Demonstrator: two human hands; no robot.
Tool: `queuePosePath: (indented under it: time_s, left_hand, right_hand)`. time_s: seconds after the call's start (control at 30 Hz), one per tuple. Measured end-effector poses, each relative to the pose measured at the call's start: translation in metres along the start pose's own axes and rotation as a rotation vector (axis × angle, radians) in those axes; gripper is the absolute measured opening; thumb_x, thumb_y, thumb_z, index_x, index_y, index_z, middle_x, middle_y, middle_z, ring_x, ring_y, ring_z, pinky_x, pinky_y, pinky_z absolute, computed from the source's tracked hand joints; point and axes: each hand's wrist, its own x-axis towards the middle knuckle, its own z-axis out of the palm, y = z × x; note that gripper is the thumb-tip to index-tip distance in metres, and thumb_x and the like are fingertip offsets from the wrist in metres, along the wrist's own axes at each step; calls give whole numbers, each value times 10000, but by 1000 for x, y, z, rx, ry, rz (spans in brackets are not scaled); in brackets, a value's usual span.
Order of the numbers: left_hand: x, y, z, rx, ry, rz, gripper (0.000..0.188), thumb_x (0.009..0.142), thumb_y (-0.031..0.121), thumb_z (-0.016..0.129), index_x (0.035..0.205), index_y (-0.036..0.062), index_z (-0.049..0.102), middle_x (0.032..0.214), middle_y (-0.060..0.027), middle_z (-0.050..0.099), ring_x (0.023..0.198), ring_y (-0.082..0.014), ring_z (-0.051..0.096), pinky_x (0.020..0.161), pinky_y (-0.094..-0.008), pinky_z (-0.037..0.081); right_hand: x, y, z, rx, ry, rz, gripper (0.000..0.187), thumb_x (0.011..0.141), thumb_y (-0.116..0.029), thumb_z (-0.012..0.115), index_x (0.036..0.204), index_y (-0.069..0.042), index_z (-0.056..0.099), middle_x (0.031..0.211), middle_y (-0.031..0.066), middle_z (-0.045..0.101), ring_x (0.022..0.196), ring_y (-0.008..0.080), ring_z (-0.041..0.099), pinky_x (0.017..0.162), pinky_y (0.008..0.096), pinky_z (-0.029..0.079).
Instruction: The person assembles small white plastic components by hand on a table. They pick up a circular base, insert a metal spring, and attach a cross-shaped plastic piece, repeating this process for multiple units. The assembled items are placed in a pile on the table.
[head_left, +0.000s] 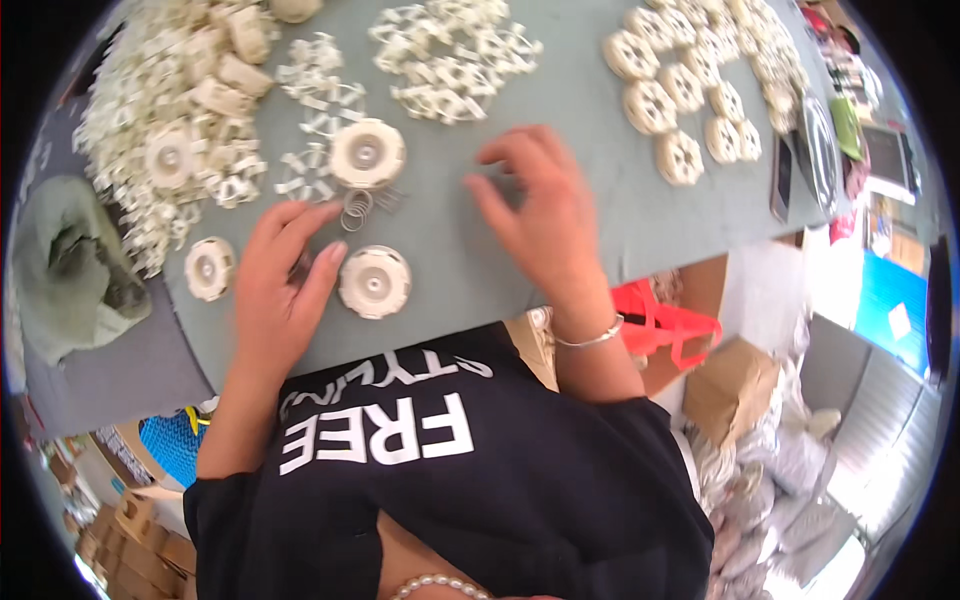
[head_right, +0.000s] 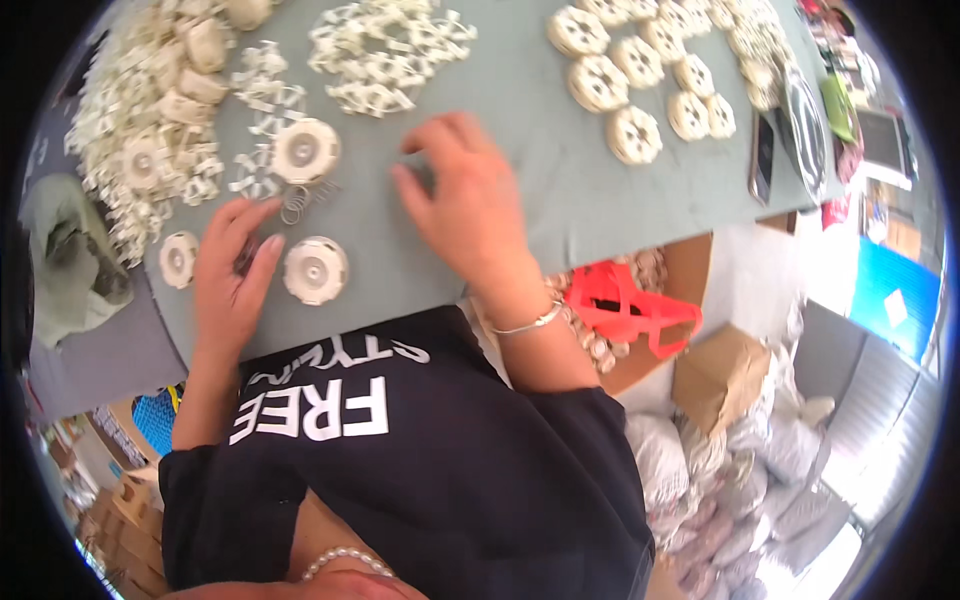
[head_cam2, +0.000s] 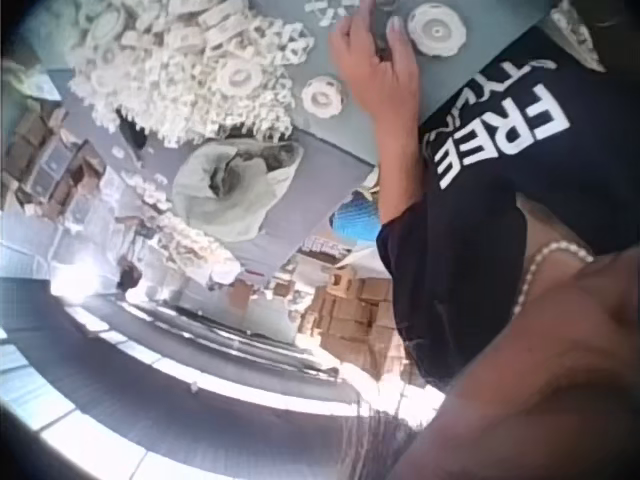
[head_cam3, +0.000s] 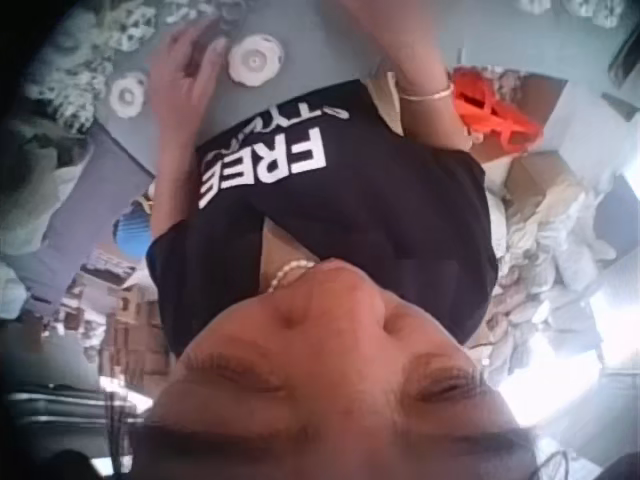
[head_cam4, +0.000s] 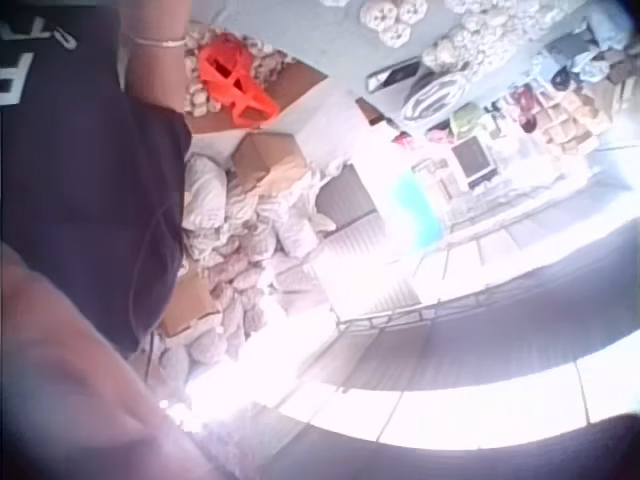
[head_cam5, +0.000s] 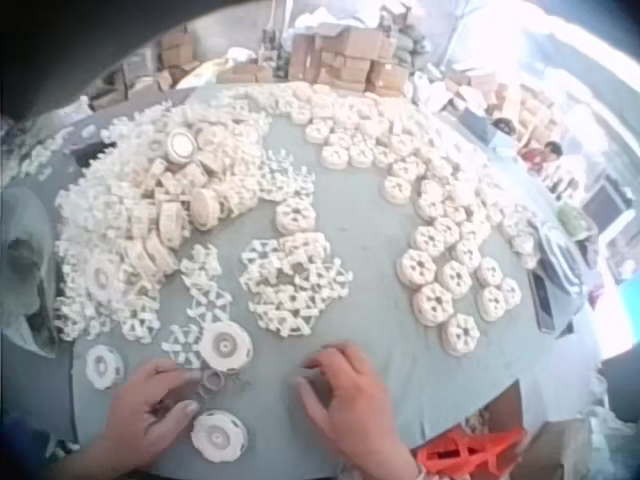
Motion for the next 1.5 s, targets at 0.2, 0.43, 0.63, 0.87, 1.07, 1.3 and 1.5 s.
queuePosePath:
  time_s: [0.2, 0.43, 0.63, 0.87, 1.07, 1.3, 1.5]
  left_hand:
    - [23, -6, -3, 46, 73, -9, 402, 912, 149, 807, 1298, 69, 726, 1200, -80, 663, 845, -194, 609, 745, -318, 514]
    - [21, -11, 16, 84, 185, 52, 403, 853, 151, 863, 1226, 73, 733, 1102, -47, 695, 802, -144, 603, 689, -289, 503]
    - [-5, -26, -9, -585, 63, -268, 437, 907, 80, 794, 1320, 27, 662, 1146, -91, 718, 764, -101, 632, 584, -198, 480]
    - [-22, -35, -11, -1424, -188, -401, 422, 954, 175, 715, 1311, 36, 541, 1159, -169, 671, 959, -204, 756, 564, -259, 644]
    - [-26, -37, -15, -1358, -187, -424, 195, 969, 73, 698, 1147, 34, 629, 1155, -149, 667, 1005, -272, 765, 626, -268, 685]
    - [-26, -30, -19, -1093, -215, -378, 98, 931, -17, 718, 1020, 18, 737, 1102, -100, 669, 954, -192, 706, 662, -278, 609]
    - [-28, -5, -2, -384, -56, -16, 390, 811, 13, 861, 1193, 59, 799, 1081, -44, 648, 896, -129, 631, 730, -305, 532]
  right_hand:
    - [30, -31, 5, 14, -181, -161, 350, 866, -134, 839, 1156, -60, 659, 1175, 116, 655, 941, 337, 705, 776, 429, 577]
    - [24, -39, 20, 100, -368, -32, 352, 878, -38, 787, 1204, -53, 656, 1086, 104, 692, 894, 298, 737, 787, 390, 601]
    - [-9, -29, 10, 425, -323, -53, 314, 879, 46, 746, 1170, -67, 710, 992, 89, 735, 819, 235, 723, 737, 329, 593]
    - [-21, -69, 25, 30, -429, -495, 288, 823, -30, 688, 1108, -75, 704, 1061, 62, 652, 892, 239, 708, 737, 373, 583]
    - [-9, -90, 15, -135, -543, -534, 312, 843, -22, 693, 1148, -79, 729, 1120, 71, 679, 907, 266, 712, 794, 386, 593]
    - [68, -34, -17, -193, -142, -267, 355, 842, -123, 857, 1181, -82, 760, 1131, 86, 741, 895, 255, 699, 787, 373, 574]
    - [69, -1, -14, -244, -89, -171, 559, 782, -144, 894, 1310, -59, 729, 1085, 65, 719, 833, 199, 650, 753, 351, 565]
